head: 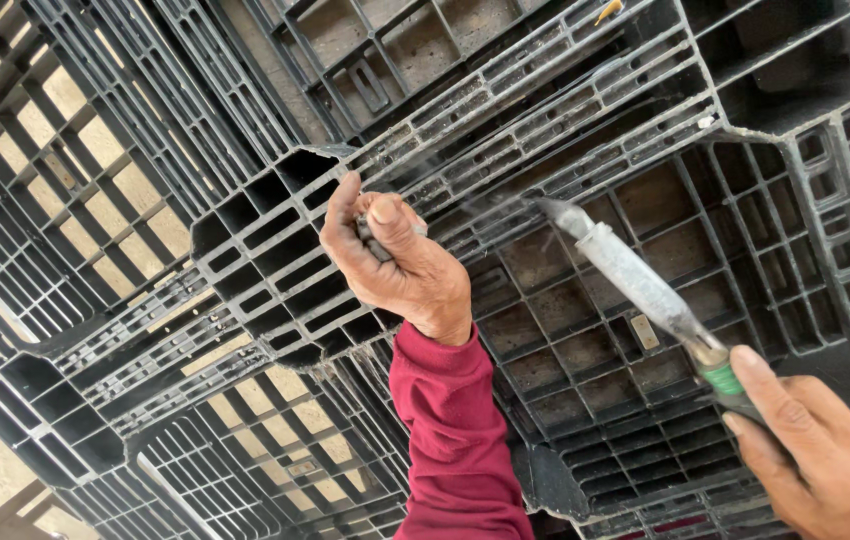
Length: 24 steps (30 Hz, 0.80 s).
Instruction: The person is using a heated cutting tool to melt and remove specific sections of a black plastic pallet while using their hands and pliers to manipulate the plastic.
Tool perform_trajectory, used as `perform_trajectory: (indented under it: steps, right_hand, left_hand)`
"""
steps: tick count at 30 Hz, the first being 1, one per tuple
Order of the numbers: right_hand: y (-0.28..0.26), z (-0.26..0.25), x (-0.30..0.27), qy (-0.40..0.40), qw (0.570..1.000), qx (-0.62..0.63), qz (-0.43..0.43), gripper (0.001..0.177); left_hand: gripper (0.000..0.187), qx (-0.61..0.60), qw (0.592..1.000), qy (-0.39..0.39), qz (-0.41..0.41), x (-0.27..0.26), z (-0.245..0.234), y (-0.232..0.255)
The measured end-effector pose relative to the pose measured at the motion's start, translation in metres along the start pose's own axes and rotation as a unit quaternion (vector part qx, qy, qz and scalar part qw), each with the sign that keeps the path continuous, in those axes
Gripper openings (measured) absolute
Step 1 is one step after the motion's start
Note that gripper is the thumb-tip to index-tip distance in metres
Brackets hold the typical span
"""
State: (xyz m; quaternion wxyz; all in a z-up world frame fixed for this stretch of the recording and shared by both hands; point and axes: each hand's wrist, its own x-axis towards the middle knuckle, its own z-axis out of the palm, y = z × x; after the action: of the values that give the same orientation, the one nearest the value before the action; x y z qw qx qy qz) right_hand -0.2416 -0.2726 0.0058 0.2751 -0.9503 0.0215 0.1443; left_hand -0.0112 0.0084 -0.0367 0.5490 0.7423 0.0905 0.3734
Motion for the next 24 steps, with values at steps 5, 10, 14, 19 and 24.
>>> perform_trajectory:
  steps: [5,10,14,19,24]
  right_hand:
    - [0.002,-0.011,-0.002,0.033,0.982,0.175,0.056,0.073]
    - [0.022,-0.014,-0.004,0.001,0.959,0.225,0.173,0.082]
    - [0.037,-0.002,-0.009,-0.005,0.923,0.35,0.156,0.081]
    - [0.037,0.003,-0.011,-0.006,0.911,0.393,0.128,0.082]
    - [0.049,0.011,-0.028,-0.021,0.853,0.483,0.197,0.085]
  left_hand:
    - [0.034,-0.024,0.995,-0.094,-0.018,0.001,-0.014,0.007]
    - [0.057,0.119,0.958,-0.259,0.025,-0.018,-0.043,0.046]
    - [0.052,0.103,0.933,-0.342,0.043,-0.035,-0.034,0.056]
    - [0.038,0.217,0.873,-0.377,0.222,-0.023,-0.011,0.047]
    - [0.033,0.22,0.838,-0.398,0.303,-0.012,-0.004,0.048]
